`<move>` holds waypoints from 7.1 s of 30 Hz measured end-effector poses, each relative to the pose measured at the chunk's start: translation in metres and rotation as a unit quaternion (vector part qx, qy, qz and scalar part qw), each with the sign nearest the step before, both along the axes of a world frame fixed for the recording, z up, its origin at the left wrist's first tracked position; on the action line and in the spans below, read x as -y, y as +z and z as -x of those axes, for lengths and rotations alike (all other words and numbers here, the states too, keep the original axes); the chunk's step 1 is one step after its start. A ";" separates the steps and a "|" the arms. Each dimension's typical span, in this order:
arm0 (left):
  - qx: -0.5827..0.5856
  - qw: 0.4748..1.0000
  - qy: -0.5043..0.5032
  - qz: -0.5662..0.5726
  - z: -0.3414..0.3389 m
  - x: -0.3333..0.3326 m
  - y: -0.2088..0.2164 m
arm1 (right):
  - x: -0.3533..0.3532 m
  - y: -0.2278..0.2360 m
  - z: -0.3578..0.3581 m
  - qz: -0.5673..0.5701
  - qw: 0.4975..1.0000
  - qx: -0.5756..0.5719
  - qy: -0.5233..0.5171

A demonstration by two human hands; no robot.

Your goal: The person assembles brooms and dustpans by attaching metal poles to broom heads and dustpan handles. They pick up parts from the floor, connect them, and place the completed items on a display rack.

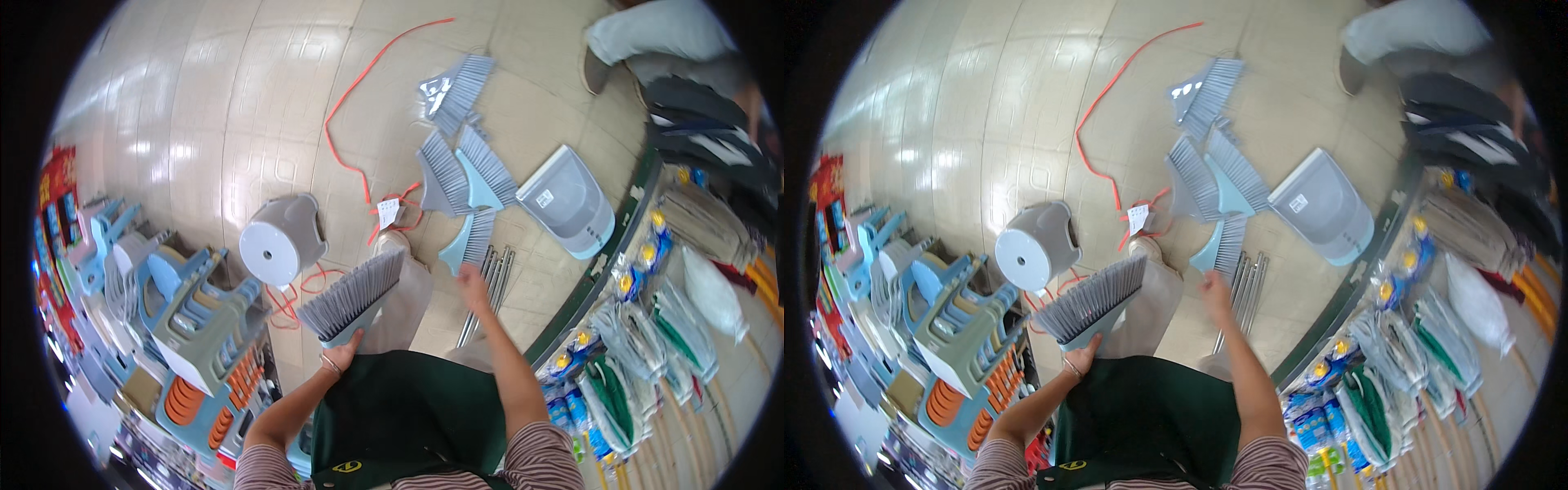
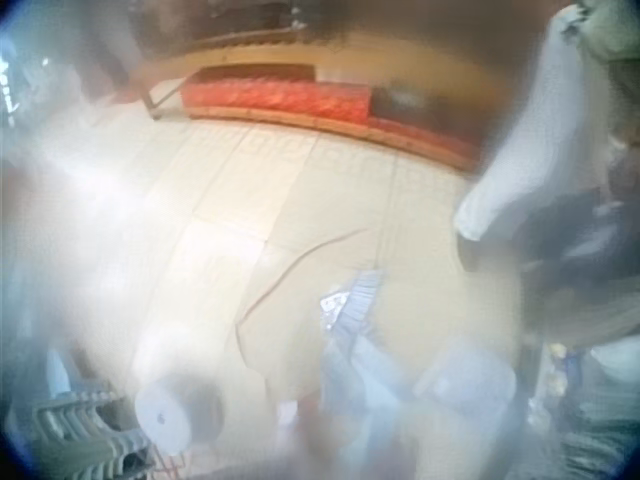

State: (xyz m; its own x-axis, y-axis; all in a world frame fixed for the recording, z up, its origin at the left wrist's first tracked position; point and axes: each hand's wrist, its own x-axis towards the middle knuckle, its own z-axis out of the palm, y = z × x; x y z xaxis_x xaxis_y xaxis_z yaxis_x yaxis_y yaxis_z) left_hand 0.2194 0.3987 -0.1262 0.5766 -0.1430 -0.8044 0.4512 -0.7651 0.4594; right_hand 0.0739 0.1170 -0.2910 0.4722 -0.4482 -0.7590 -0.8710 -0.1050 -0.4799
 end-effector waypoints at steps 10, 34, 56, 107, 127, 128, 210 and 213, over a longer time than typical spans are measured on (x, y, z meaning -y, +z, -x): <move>-0.168 0.925 -0.323 0.105 -0.037 0.069 -0.028 | -0.153 0.062 0.021 -0.412 0.573 0.337 -0.623; 0.411 0.613 -0.644 0.199 -0.043 0.368 -0.369 | -0.109 -0.249 0.127 -0.141 0.444 0.286 -0.837; 0.001 0.671 -0.588 0.450 -0.065 0.372 -0.229 | -0.115 -0.243 0.114 0.029 0.497 0.360 -0.789; 0.345 0.542 -0.713 0.279 -0.032 0.308 -0.405 | -0.072 -0.089 0.277 0.178 0.874 0.075 -0.447; 0.237 0.398 -0.833 0.304 -0.061 0.261 -0.434 | -0.115 -0.060 0.328 0.235 0.805 0.018 -0.544; 0.233 0.425 -0.822 0.299 -0.059 0.260 -0.421 | -0.115 -0.057 0.327 0.237 0.809 0.008 -0.538; 0.544 0.414 -0.723 0.100 -0.202 0.235 -0.325 | -0.096 -0.072 0.345 0.325 0.808 0.053 -0.488; 0.514 0.388 -0.765 0.016 -0.155 0.186 -0.348 | -0.094 -0.067 0.340 0.304 0.808 0.050 -0.502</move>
